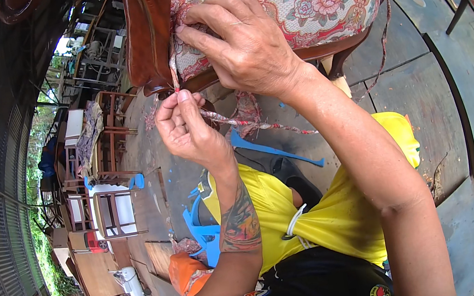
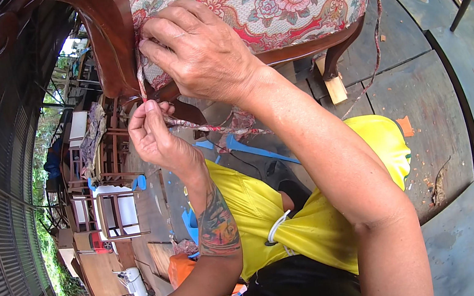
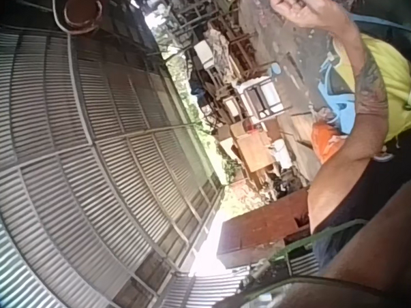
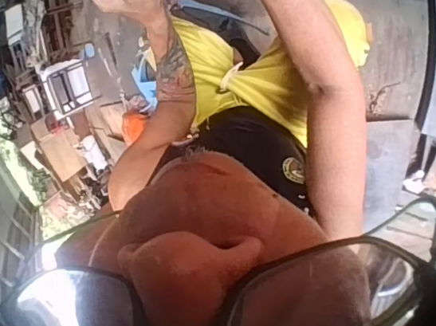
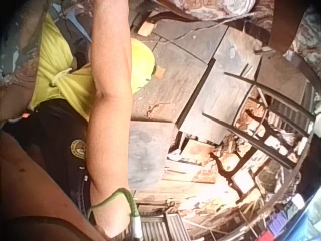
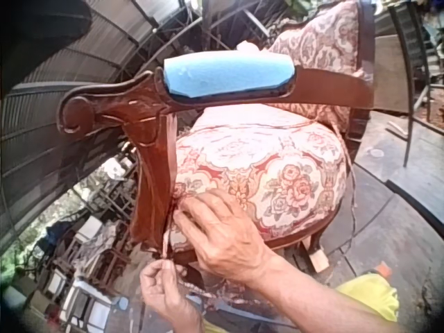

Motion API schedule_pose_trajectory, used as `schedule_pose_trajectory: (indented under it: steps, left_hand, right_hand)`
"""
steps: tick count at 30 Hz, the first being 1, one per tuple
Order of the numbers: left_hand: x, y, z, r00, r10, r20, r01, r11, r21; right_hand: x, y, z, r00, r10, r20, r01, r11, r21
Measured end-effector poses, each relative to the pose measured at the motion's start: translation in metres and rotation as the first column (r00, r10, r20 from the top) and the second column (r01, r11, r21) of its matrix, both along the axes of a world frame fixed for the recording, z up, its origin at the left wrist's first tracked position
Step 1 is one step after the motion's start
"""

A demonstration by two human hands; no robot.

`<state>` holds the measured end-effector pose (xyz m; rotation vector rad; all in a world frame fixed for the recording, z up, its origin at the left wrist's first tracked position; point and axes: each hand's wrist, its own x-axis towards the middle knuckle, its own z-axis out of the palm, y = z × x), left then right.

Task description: Apply glue and trim to the edge of a reupholstered chair.

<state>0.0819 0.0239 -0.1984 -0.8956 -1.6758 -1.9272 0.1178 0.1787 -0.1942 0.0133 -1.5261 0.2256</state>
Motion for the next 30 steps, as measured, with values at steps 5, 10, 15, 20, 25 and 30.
schedule_pose_trajectory:
  steps: [5,10,15,20,25,30]
  left_hand:
    - [0.013,0.007,-0.006,0.997,-0.042,-0.065,0.045,0.998,0.041]
    - [0.02,0.022,-0.011,0.997,-0.029,-0.075,0.027,0.999,-0.031]
    - [0.024,0.034,-0.009,0.992,-0.124,0.031,0.125,0.992,-0.005]
    - [0.025,0.043,-0.007,0.989,-0.127,-0.083,0.122,0.991,-0.054]
    - [0.016,0.04,-0.008,0.951,0.062,-0.302,-0.14,0.96,-0.243]
    - [0.014,0.038,-0.008,0.985,-0.065,-0.162,0.041,0.988,-0.146]
  right_hand:
    - [0.0,0.001,0.002,0.998,-0.05,-0.028,0.051,0.998,0.031]
    - [0.004,0.003,0.004,1.0,-0.005,-0.024,0.005,0.999,0.035]
    - [0.006,0.005,0.006,0.998,0.033,-0.049,-0.031,0.999,0.04]
    - [0.006,0.005,0.007,0.993,0.099,-0.061,-0.097,0.995,0.028]
    - [0.005,0.003,0.009,0.991,0.118,-0.062,-0.118,0.993,0.0]
    - [0.004,0.0,0.009,0.992,0.104,-0.067,-0.106,0.994,-0.022]
